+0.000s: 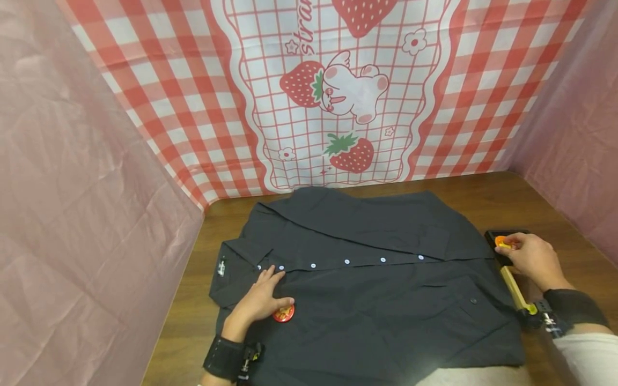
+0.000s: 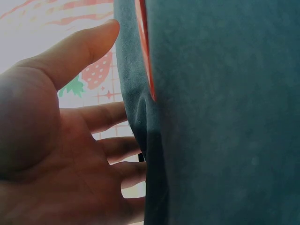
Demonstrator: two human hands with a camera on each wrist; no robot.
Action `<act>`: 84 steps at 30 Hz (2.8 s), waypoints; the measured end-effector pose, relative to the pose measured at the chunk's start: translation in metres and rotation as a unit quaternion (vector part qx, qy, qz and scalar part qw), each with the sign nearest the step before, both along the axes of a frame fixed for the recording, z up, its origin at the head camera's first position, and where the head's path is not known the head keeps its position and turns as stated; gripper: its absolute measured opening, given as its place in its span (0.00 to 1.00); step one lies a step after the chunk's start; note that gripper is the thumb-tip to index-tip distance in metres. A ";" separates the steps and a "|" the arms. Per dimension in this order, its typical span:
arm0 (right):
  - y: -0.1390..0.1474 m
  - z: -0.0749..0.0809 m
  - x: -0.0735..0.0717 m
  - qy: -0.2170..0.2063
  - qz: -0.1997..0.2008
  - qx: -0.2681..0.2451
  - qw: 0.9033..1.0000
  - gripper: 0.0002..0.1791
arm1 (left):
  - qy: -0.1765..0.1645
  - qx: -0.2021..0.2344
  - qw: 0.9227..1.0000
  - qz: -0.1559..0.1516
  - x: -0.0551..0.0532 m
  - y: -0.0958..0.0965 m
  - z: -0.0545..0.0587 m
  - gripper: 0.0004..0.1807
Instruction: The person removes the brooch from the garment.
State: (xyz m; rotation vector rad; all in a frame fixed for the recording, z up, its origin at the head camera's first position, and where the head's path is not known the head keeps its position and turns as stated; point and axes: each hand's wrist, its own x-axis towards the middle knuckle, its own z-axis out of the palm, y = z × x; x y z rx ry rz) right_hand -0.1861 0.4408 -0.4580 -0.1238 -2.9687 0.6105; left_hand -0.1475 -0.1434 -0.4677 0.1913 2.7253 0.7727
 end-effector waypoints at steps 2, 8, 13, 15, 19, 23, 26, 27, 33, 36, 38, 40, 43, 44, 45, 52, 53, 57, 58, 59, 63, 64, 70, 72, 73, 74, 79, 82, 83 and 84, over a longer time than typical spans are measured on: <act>0.002 0.001 -0.001 -0.002 -0.002 0.000 1.000 0.25 | 0.001 0.001 1.000 0.000 0.000 0.000 0.000 0.41; 0.009 0.003 -0.003 -0.002 -0.006 0.005 1.000 0.24 | 0.006 0.002 1.000 0.000 -0.001 0.002 0.002 0.41; 0.009 0.005 -0.002 -0.007 -0.018 0.003 1.000 0.24 | 0.007 0.006 1.000 0.000 -0.002 0.002 0.003 0.40; 0.008 0.005 -0.002 -0.005 -0.018 0.003 1.000 0.23 | 0.005 0.006 1.000 0.000 -0.002 0.002 0.003 0.41; 0.009 0.003 -0.003 0.001 -0.015 0.002 1.000 0.22 | 0.003 0.002 1.000 0.000 -0.002 0.002 0.003 0.41; 0.013 0.000 -0.003 -0.006 -0.013 0.005 1.000 0.23 | -0.001 0.001 1.000 0.001 -0.003 0.002 0.003 0.41; 0.016 -0.003 -0.002 -0.018 -0.013 0.004 1.000 0.24 | -0.003 0.000 1.000 0.002 -0.003 0.002 0.004 0.41; 0.017 -0.004 -0.001 -0.023 -0.014 0.003 1.000 0.25 | -0.002 -0.001 1.000 0.001 -0.003 0.002 0.004 0.41; 0.017 -0.008 0.001 -0.028 -0.027 -0.001 0.999 0.23 | -0.005 -0.005 1.000 0.002 -0.003 0.002 0.005 0.41; 0.015 -0.010 0.000 -0.011 -0.028 0.000 1.000 0.20 | -0.009 -0.006 1.000 0.006 -0.002 0.002 0.004 0.41; 0.015 -0.011 -0.001 -0.001 -0.026 0.003 1.000 0.18 | -0.012 -0.005 1.000 0.008 -0.002 0.002 0.003 0.41; 0.014 -0.011 -0.003 0.008 -0.014 0.015 1.000 0.16 | -0.013 -0.005 1.000 0.009 -0.002 0.001 0.002 0.41; 0.014 -0.011 -0.007 0.019 0.014 0.038 0.999 0.16 | -0.010 -0.002 1.000 0.010 -0.002 0.001 0.002 0.41; 0.014 -0.010 -0.008 0.023 0.021 0.045 0.998 0.15 | -0.007 -0.002 1.000 0.009 -0.002 0.001 0.003 0.41; 0.014 -0.010 -0.009 0.030 0.029 0.053 0.998 0.15 | -0.005 -0.002 1.000 0.009 -0.002 0.002 0.003 0.41; 0.013 -0.006 -0.009 0.026 0.012 0.054 0.998 0.09 | -0.002 0.000 1.000 0.006 0.000 0.002 0.004 0.41; 0.013 -0.006 -0.008 0.015 0.011 0.053 0.998 0.10 | -0.002 0.000 1.000 0.005 0.000 0.002 0.004 0.41; 0.013 -0.002 -0.007 -0.017 0.018 0.053 0.998 0.12 | 0.001 0.002 1.000 0.003 0.001 0.002 0.003 0.40; 0.013 -0.002 -0.008 -0.020 0.021 0.054 0.998 0.12 | 0.001 0.002 1.000 0.003 0.001 0.002 0.002 0.41; 0.014 -0.001 -0.008 -0.024 0.022 0.053 0.998 0.13 | 0.002 0.002 1.000 0.004 0.001 0.002 0.002 0.40; 0.013 -0.002 -0.008 -0.016 0.026 0.051 0.998 0.13 | 0.003 0.002 1.000 0.005 0.001 0.002 0.002 0.40; 0.013 -0.003 -0.008 -0.009 0.027 0.051 0.998 0.13 | 0.003 0.001 1.000 0.004 0.001 0.002 0.002 0.40; 0.013 -0.006 -0.004 0.019 0.026 0.058 0.998 0.11 | 0.004 -0.001 1.000 -0.003 0.001 0.002 0.000 0.39; 0.013 -0.006 -0.003 0.018 0.024 0.057 0.998 0.11 | 0.002 -0.002 1.000 -0.003 0.001 0.002 -0.001 0.40; 0.013 -0.006 -0.003 0.015 0.023 0.056 0.998 0.11 | 0.002 -0.002 1.000 -0.002 0.001 0.002 -0.001 0.40; 0.014 -0.006 -0.003 0.015 0.024 0.056 0.998 0.11 | 0.000 -0.002 1.000 -0.002 0.001 0.002 -0.001 0.40; 0.014 -0.006 -0.003 0.011 0.019 0.053 0.998 0.12 | -0.003 -0.004 1.000 0.000 0.001 0.002 0.000 0.40; 0.013 -0.005 -0.003 0.005 0.013 0.053 0.998 0.12 | -0.003 -0.006 1.000 0.000 0.001 0.002 0.001 0.40; 0.013 -0.004 -0.003 0.002 0.010 0.051 0.999 0.12 | -0.002 -0.007 1.000 0.000 0.001 0.002 0.002 0.40; 0.012 -0.004 -0.003 0.000 0.007 0.050 0.999 0.12 | -0.002 -0.007 1.000 0.001 0.000 0.002 0.002 0.39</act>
